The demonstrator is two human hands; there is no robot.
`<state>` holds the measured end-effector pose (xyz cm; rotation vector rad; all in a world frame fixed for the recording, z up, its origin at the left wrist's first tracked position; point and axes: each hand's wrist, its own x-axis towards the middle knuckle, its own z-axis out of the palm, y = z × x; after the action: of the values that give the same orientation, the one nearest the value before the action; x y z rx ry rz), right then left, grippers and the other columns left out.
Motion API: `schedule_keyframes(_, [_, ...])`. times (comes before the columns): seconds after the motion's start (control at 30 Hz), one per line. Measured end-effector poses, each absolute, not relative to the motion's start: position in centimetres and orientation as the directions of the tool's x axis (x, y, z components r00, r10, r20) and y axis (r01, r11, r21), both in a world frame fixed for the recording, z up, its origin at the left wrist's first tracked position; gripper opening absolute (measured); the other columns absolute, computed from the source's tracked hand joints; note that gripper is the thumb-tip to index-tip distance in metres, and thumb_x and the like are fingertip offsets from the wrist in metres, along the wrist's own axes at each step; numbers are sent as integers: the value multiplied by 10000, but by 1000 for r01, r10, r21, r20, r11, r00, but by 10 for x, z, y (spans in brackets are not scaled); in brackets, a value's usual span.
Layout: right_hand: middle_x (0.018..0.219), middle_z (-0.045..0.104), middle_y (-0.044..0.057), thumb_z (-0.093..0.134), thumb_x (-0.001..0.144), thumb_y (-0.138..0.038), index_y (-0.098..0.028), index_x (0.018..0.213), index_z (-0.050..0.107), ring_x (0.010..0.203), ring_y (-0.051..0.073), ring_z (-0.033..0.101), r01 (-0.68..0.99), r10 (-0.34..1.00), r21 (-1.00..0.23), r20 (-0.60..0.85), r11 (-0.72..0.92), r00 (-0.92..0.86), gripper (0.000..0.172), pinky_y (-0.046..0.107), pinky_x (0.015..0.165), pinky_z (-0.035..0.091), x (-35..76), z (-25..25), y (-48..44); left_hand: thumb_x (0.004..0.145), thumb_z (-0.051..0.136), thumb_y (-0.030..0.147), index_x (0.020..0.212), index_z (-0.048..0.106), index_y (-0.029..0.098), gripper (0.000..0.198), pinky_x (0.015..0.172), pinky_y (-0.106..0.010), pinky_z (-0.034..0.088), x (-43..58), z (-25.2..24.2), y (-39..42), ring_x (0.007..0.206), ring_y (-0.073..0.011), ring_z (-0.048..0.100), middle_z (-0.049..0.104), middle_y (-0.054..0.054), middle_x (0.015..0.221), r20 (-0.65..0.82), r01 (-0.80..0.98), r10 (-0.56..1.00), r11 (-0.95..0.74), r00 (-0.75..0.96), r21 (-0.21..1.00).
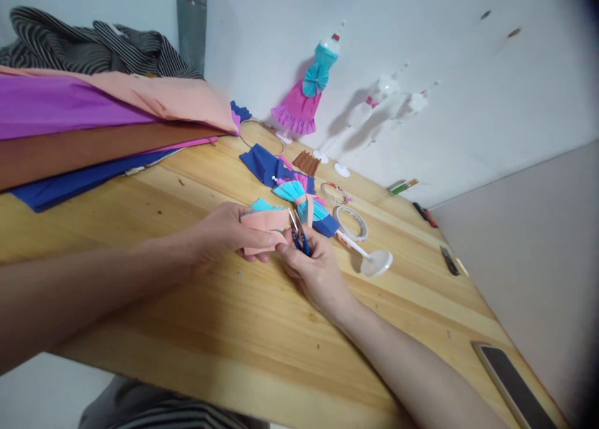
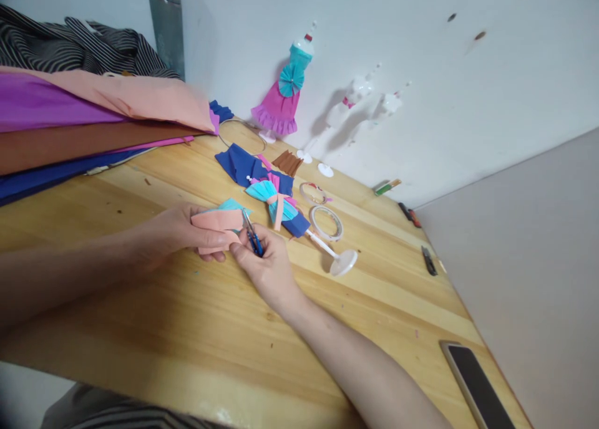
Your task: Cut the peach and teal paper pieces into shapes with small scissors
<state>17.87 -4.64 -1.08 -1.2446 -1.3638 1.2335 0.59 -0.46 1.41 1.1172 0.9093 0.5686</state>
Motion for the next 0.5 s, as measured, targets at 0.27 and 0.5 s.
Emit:
schedule_keyframes(0.27, [517, 268, -90, 665, 748, -341, -214, 660, 443, 462, 76, 197, 115, 996, -993, -8, 1, -84, 271, 245, 442, 149, 179, -8, -47, 658, 741, 300, 616, 676, 130, 186, 593, -224, 403, 4, 11, -3, 605, -120, 572, 642, -14, 589, -298, 10, 807, 341, 510, 940])
schedule_keyframes(0.5, [529, 300, -77, 645, 741, -326, -207, 649, 449, 480, 80, 232, 192, 996, -981, 16, 32, -84, 246, 241, 453, 170, 180, -3, -48, 612, 737, 366, 525, 581, 158, 274, 534, -232, 301, 2, 9, 0, 548, -114, 469, 538, 21, 535, -304, 122, 801, 282, 516, 952])
